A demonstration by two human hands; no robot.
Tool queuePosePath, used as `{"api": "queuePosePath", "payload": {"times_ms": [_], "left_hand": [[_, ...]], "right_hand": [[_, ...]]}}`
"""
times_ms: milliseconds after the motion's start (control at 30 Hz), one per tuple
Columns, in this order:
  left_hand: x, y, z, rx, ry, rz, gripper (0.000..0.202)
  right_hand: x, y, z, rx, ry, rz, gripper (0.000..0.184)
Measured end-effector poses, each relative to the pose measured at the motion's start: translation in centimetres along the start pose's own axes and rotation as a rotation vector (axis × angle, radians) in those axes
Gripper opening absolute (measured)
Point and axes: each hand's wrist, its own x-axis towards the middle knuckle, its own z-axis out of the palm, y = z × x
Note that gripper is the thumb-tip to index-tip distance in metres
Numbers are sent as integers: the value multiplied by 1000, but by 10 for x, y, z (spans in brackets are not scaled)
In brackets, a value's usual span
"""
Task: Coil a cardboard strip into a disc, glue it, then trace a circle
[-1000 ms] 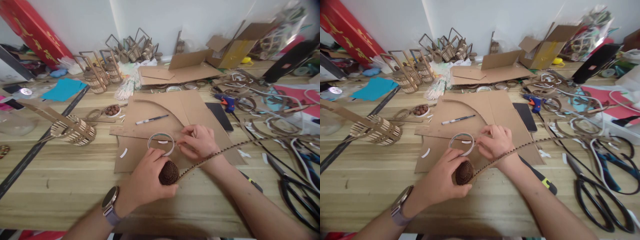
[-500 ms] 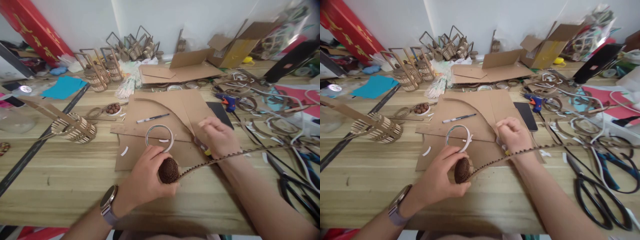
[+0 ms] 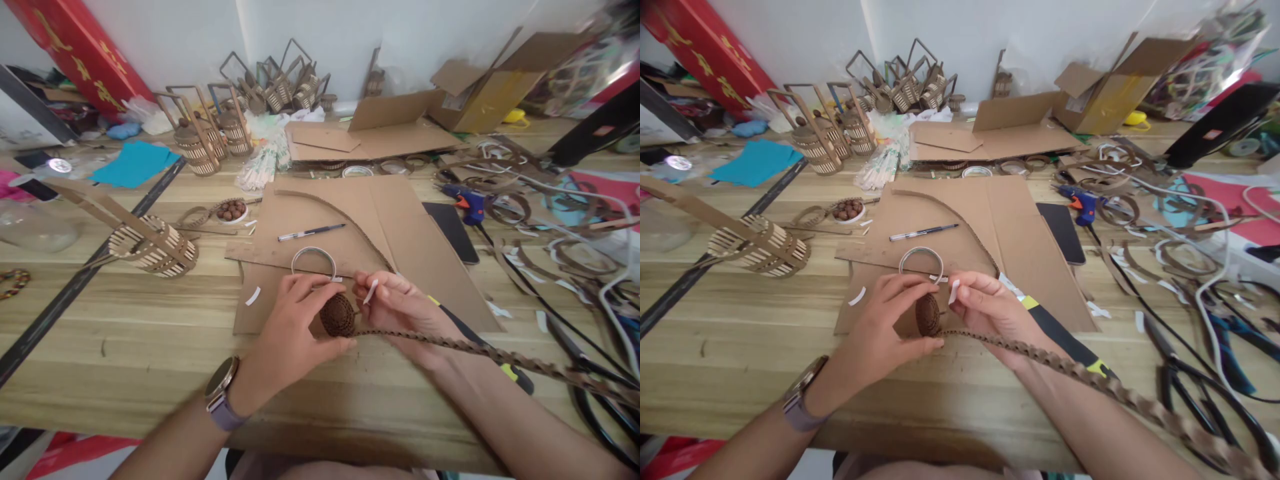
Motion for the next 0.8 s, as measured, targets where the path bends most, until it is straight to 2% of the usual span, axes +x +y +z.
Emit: {"api": "queuePosePath", "payload": {"times_ms": [367,600,800], "left_hand": [[1,-1,1,-129,32,-34,54],[2,0,2,-129,25,-32,55],[-1,0,4,-182,47,0,48]], "right_hand": [[-6,13,6,135,-75,182,23],[-6,15,7,149,-104,181,20],[-7,16,8,168,-30,188,22]]}}
